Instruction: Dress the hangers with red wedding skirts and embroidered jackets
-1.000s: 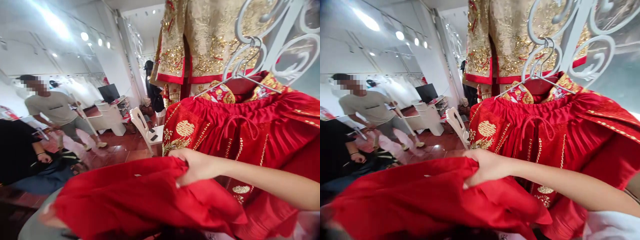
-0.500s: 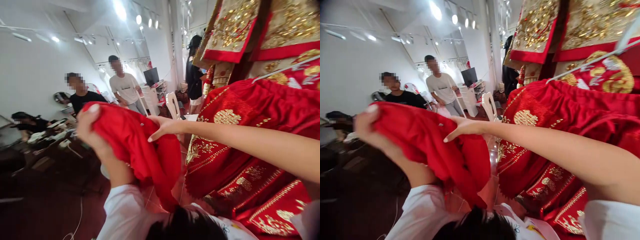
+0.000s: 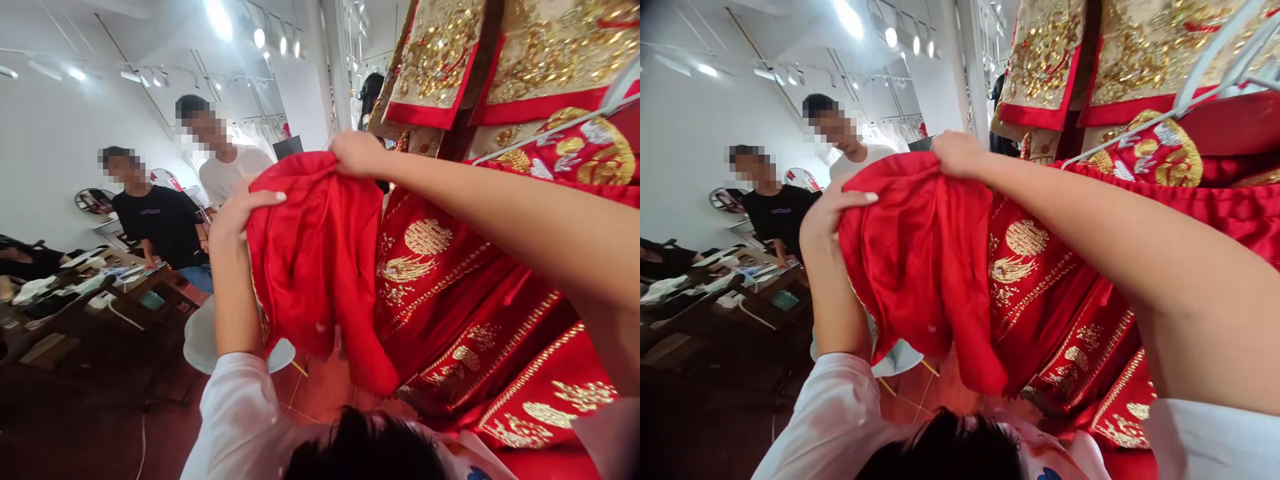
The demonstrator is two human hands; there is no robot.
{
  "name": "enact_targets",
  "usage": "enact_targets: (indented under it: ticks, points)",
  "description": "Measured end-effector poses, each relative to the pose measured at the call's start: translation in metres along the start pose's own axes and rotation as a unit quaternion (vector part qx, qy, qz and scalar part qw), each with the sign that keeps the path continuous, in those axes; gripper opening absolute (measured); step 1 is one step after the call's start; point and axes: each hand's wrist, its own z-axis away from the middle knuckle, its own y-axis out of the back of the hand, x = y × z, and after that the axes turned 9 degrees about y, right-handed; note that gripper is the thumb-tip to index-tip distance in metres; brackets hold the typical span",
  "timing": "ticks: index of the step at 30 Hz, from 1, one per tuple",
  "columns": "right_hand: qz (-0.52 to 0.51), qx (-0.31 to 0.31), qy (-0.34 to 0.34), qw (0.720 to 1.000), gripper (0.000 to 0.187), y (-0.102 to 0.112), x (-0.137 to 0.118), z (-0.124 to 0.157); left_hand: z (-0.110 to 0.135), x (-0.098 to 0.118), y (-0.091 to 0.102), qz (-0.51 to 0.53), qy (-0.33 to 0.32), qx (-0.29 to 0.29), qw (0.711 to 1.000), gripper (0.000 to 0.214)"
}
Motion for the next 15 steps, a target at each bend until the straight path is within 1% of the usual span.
enact_targets:
  ticks: [1,2,3,5,7,10,11,12,13,14,15]
  points:
    - [0.029,0.009,-0.014,0.999,0.034,0.008,0.012,0.001,-0.006,-0.005,0.000,-0.025,0.021,-0.044,0.999,0.028]
    - [0.047,0.012,-0.023,0.999,0.034,0.015,0.023,0.003,-0.012,-0.010,-0.002,-0.055,0.028,-0.068,0.996,0.030]
    - [0.066,0.012,-0.029,0.997,0.034,0.022,0.031,0.006,-0.017,-0.014,-0.006,-0.079,0.017,-0.070,0.994,0.030]
    - [0.096,0.012,-0.037,0.995,0.035,0.031,0.042,0.010,-0.027,-0.017,-0.020,-0.116,-0.040,-0.014,0.992,0.024]
    - [0.116,0.021,-0.053,0.992,0.040,0.038,0.049,0.013,-0.035,-0.014,-0.038,-0.135,-0.101,0.038,0.985,0.020]
    - [0.137,0.037,-0.099,0.985,0.046,0.043,0.058,0.016,-0.039,-0.005,-0.065,-0.151,-0.166,0.085,0.971,0.016]
    - [0.136,0.024,-0.114,0.984,0.044,0.044,0.062,0.018,-0.040,-0.004,-0.072,-0.153,-0.179,0.091,0.968,0.016]
    - [0.127,-0.007,-0.123,0.984,0.042,0.043,0.066,0.021,-0.040,-0.004,-0.079,-0.153,-0.188,0.091,0.966,0.017]
    - [0.108,-0.057,-0.127,0.984,0.040,0.040,0.070,0.025,-0.039,-0.007,-0.085,-0.154,-0.191,0.081,0.966,0.018]
    - [0.078,-0.121,-0.132,0.981,0.038,0.037,0.075,0.030,-0.039,-0.011,-0.090,-0.157,-0.186,0.060,0.968,0.019]
    - [0.046,-0.189,-0.137,0.971,0.036,0.034,0.079,0.036,-0.038,-0.016,-0.095,-0.162,-0.174,0.036,0.971,0.019]
